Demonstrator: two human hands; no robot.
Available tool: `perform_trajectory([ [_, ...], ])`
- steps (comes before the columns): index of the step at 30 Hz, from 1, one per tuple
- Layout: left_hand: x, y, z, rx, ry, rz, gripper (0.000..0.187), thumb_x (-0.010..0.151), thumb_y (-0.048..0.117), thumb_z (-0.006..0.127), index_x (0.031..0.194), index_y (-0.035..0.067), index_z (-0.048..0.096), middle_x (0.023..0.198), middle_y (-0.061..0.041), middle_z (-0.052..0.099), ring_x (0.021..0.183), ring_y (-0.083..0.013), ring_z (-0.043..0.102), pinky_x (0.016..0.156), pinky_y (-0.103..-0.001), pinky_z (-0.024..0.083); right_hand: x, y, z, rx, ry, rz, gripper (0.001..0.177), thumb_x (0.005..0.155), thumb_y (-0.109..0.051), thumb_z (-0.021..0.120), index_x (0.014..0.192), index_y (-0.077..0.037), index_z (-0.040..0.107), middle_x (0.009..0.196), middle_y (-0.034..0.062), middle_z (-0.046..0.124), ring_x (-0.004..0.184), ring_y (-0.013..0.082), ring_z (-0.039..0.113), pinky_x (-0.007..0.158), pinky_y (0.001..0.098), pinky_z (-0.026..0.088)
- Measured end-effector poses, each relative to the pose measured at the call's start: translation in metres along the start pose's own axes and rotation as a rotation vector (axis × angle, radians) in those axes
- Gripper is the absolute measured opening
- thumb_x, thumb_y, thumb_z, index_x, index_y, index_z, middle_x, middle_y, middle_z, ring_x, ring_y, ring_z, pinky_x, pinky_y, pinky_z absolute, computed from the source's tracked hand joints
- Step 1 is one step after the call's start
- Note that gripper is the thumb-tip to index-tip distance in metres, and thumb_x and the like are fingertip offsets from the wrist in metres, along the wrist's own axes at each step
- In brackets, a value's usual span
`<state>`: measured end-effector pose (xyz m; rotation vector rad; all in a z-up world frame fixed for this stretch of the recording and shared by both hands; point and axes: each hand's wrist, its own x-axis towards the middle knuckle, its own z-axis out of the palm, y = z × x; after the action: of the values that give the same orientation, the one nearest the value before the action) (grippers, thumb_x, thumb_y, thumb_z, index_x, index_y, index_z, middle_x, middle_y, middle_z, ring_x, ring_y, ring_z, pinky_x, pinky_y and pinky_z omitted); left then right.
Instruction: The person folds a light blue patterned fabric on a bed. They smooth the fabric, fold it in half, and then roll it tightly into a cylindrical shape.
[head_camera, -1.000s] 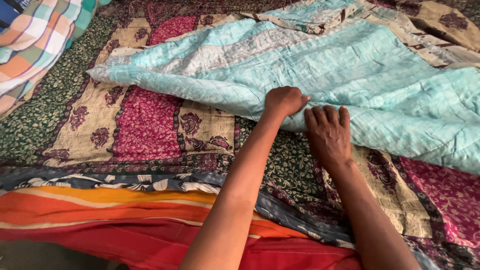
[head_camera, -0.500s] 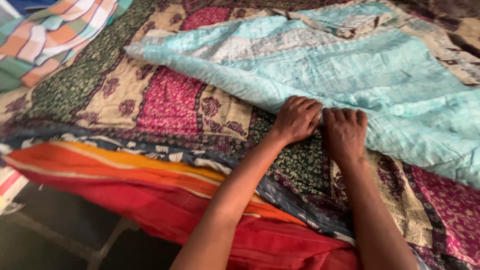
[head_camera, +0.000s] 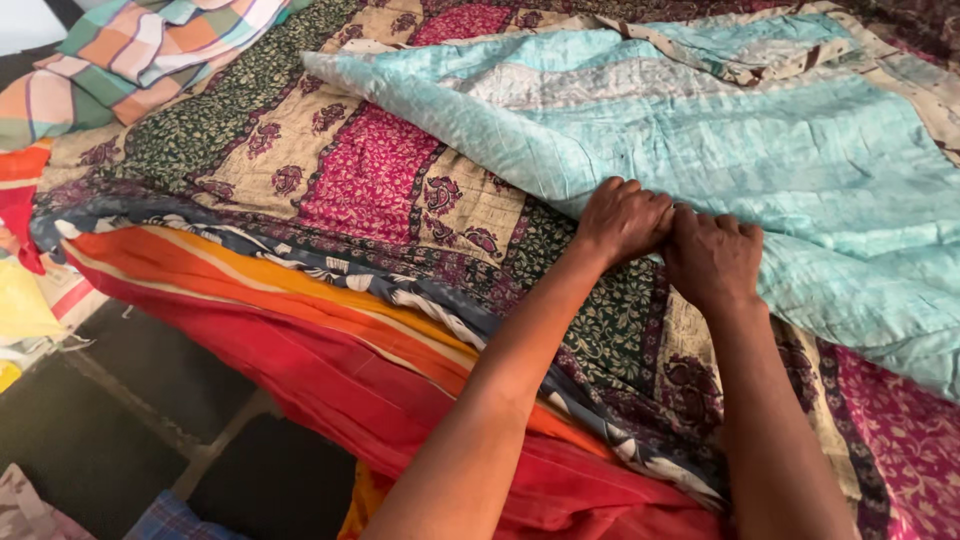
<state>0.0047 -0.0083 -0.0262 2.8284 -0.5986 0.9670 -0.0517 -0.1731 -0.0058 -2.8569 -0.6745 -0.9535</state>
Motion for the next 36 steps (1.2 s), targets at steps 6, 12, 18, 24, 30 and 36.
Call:
perform_trajectory([
  [6,0.014,0.01,-0.006,-0.03,-0.077,-0.181,0.042,0.098,0.047,0.045,0.088,0.018,0.074,0.081,-0.005,0.077,0.092,-0.024,0.072,0.09,-0.045,0.049,0.012,0.012,-0.001,0.076,-0.163,0.059,0.028,0.099,-0.032,0.06,0.119,-0.013,0.063,0.106,0.0145,0.075,0.105,0.0351,0.069,0.094,0.0526,0.044],
  [12,0.027,0.016,-0.021,-0.038,-0.014,-0.218,0.042,0.097,0.045,0.045,0.083,0.02,0.076,0.078,-0.008,0.075,0.083,-0.026,0.073,0.086,-0.046,0.052,0.021,0.011,-0.004,0.059,0.149,-0.055,0.047,0.074,-0.033,0.065,0.115,-0.01,0.066,0.12,0.0138,0.072,0.105,0.0344,0.066,0.092,0.0601,0.04],
  [18,0.04,0.012,-0.019,-0.003,-0.245,-0.176,0.05,0.106,0.041,0.034,0.088,0.02,0.076,0.081,-0.006,0.076,0.078,-0.026,0.074,0.087,-0.049,0.052,0.021,0.015,0.007,0.042,-0.143,0.142,0.032,0.102,-0.032,0.063,0.126,-0.01,0.064,0.124,0.0144,0.07,0.119,0.0347,0.063,0.108,0.0522,0.042],
  [24,0.047,0.0,-0.004,-0.11,-0.095,-0.151,0.048,0.098,0.047,0.041,0.084,0.019,0.078,0.078,-0.008,0.077,0.079,-0.0283,0.073,0.091,-0.051,0.048,0.032,0.018,0.001,-0.028,-0.305,0.057,0.124,0.049,-0.058,0.092,0.149,-0.004,0.042,0.133,0.0174,0.06,0.123,0.0384,0.053,0.106,0.0549,0.034],
  [30,0.056,-0.007,0.014,-0.1,-0.216,-0.144,0.051,0.103,0.046,0.04,0.081,0.018,0.077,0.07,-0.008,0.074,0.068,-0.0277,0.072,0.078,-0.049,0.051,0.024,0.01,0.003,-0.165,-0.139,0.029,0.112,0.059,-0.057,0.09,0.15,-0.006,0.048,0.139,0.0143,0.061,0.132,0.0348,0.054,0.112,0.0528,0.037],
  [36,0.057,-0.008,0.004,-0.11,-0.144,-0.116,0.054,0.101,0.047,0.041,0.07,0.017,0.075,0.064,-0.009,0.072,0.063,-0.0266,0.072,0.073,-0.048,0.053,0.029,0.011,-0.004,-0.111,-0.192,0.087,0.089,0.07,-0.061,0.085,0.138,-0.009,0.059,0.103,0.0134,0.075,0.099,0.033,0.071,0.095,0.0462,0.051],
])
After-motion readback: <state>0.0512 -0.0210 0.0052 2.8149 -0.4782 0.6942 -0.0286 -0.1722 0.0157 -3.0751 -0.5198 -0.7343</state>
